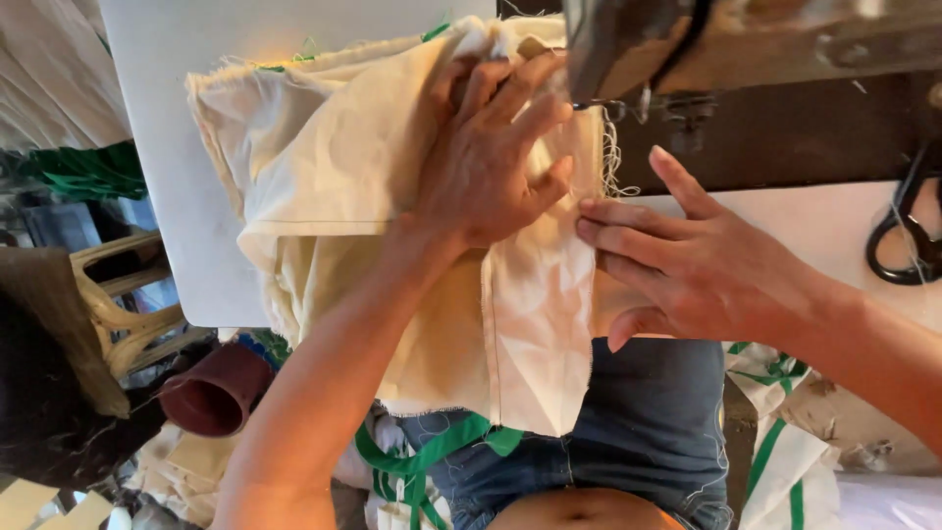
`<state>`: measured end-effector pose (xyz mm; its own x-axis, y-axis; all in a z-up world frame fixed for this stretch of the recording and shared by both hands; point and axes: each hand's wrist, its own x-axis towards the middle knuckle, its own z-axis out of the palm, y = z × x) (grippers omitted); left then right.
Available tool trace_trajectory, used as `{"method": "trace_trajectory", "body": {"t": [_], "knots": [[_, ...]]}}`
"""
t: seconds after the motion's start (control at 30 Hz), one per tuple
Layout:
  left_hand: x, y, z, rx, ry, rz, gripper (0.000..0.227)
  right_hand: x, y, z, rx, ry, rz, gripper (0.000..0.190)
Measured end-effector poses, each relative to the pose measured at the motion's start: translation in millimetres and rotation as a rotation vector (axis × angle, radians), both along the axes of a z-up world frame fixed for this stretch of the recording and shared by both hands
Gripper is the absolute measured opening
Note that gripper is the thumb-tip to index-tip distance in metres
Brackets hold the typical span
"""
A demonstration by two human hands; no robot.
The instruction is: Using an industrial sewing machine to reinforce the seams and handle attachments of fabric bags.
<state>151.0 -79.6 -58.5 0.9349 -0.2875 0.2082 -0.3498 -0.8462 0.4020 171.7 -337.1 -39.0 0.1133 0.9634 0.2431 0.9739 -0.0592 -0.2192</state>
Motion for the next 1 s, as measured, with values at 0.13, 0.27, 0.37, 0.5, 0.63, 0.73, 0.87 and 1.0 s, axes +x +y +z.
{"method": "trace_trajectory", "body": {"t": [0.13,0.27,0.37,0.5,0.63,0.73,0.87,1.0], "knots": [[-15.5,-9.6,1.8,0.060,-0.015,0.043,0.033,-10.5,-5.9,3.4,-0.083,-0.100,-0.047,0.089],[-52.2,-27.3,15.4,0.071,-0.024,0.011,0.020,-24.8,-9.1,1.6,-0.096,-0.140,-0.140,0.093],[-62.9,-27.5,10.7,-0.125,-0.080,-0.018,0.017,-29.6,-8.1,0.3,-0.094,-0.165,-0.158,0.096],[-65.0,-19.5,0.4,-0.251,-0.095,-0.077,0.022,-28.5,-7.3,3.0,-0.068,-0.170,-0.148,0.092],[-64.8,-25.1,4.8,-0.280,-0.184,-0.066,0.018,-29.5,-10.1,-2.1,-0.067,-0.163,-0.156,0.094],[-61.5,-25.4,11.9,-0.259,-0.203,-0.075,0.019,-28.7,-6.9,3.7,-0.065,-0.163,-0.162,0.101],[-48.5,-18.0,8.0,-0.293,-0.188,-0.065,0.014,-15.2,-2.6,5.6,-0.087,-0.147,-0.150,0.097],[-20.3,-0.8,-4.1,-0.256,-0.162,-0.136,0.015,13.3,-1.0,-8.3,-0.068,-0.159,-0.144,0.092]]}}
